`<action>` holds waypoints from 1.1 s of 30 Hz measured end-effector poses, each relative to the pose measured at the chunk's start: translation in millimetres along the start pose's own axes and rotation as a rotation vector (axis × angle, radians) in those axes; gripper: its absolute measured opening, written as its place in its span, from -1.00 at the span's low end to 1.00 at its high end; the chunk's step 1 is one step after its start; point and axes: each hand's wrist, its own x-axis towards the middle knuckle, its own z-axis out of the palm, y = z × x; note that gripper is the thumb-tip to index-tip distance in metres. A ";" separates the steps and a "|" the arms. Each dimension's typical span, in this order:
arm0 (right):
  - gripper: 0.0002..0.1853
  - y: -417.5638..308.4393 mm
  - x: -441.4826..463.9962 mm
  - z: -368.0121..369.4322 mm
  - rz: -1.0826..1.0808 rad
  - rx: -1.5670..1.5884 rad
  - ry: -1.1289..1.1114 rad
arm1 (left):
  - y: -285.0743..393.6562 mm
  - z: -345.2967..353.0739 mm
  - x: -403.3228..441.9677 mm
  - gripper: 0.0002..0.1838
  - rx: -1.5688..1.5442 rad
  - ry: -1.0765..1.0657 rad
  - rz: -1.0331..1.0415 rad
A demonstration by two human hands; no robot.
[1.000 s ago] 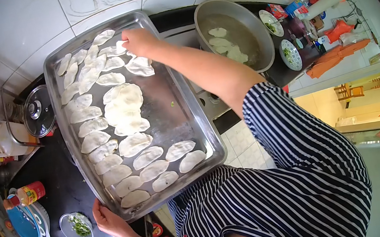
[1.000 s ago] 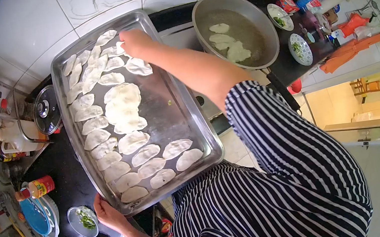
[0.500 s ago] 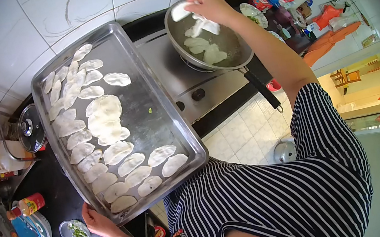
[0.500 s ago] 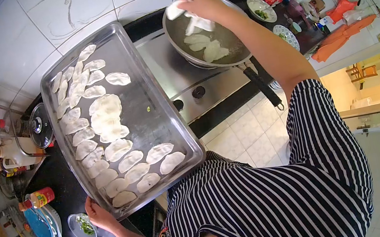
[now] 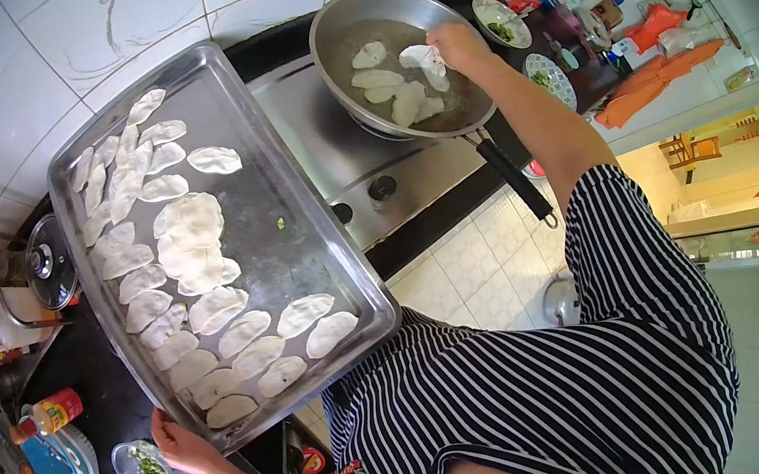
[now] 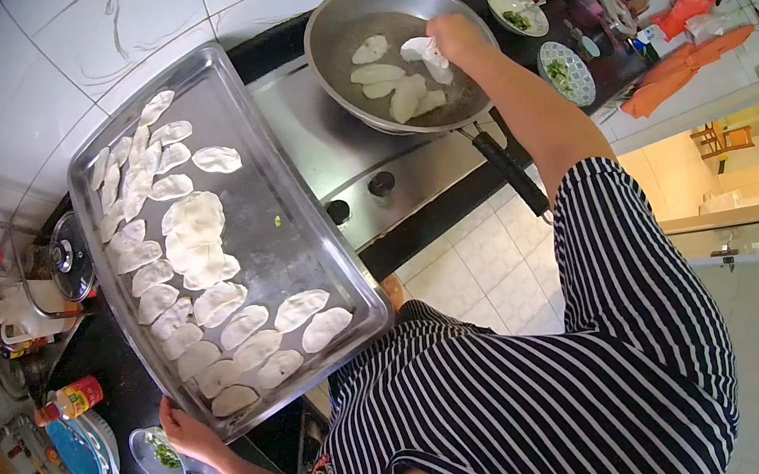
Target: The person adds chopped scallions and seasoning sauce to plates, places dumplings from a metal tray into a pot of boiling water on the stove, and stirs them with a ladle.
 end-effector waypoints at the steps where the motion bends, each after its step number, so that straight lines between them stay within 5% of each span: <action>1: -0.77 10.5 2.5 -1.8 -0.008 -0.067 -0.002 | -0.3 0.1 0.6 -0.68 -0.006 -0.005 -0.005; 6: -0.78 -8.4 13.1 -52.7 0.026 -0.348 0.138 | -7.4 0.4 5.1 -0.69 -0.049 -0.034 -0.005; 11: -0.72 -156.1 16.1 -111.8 -0.264 -0.005 0.317 | -8.1 -1.0 7.0 -0.70 -0.111 -0.041 0.011; 13: -0.70 -234.4 9.5 -111.9 -0.327 0.279 -0.008 | -5.6 -1.3 6.6 -0.70 -0.118 -0.038 -0.005; 16: -0.60 -323.3 7.3 -55.2 -0.504 0.333 -0.287 | -1.9 -3.7 6.8 -0.70 -0.146 -0.047 -0.031; 19: -0.19 -393.7 20.0 6.0 -0.451 0.303 -0.402 | 2.7 -5.3 7.9 -0.70 -0.169 -0.060 -0.055; 23: -0.08 -445.2 44.9 74.4 -0.547 0.373 -0.082 | 7.7 -5.9 10.7 -0.71 -0.225 -0.070 -0.097; 28: 0.02 -485.9 54.7 56.1 -0.175 0.260 -0.255 | 16.2 -7.5 10.5 -0.73 -0.257 -0.060 -0.136; 33: -0.02 -497.3 52.2 49.4 -0.169 0.201 -0.388 | 11.2 -3.7 11.2 -0.73 -0.309 -0.048 -0.078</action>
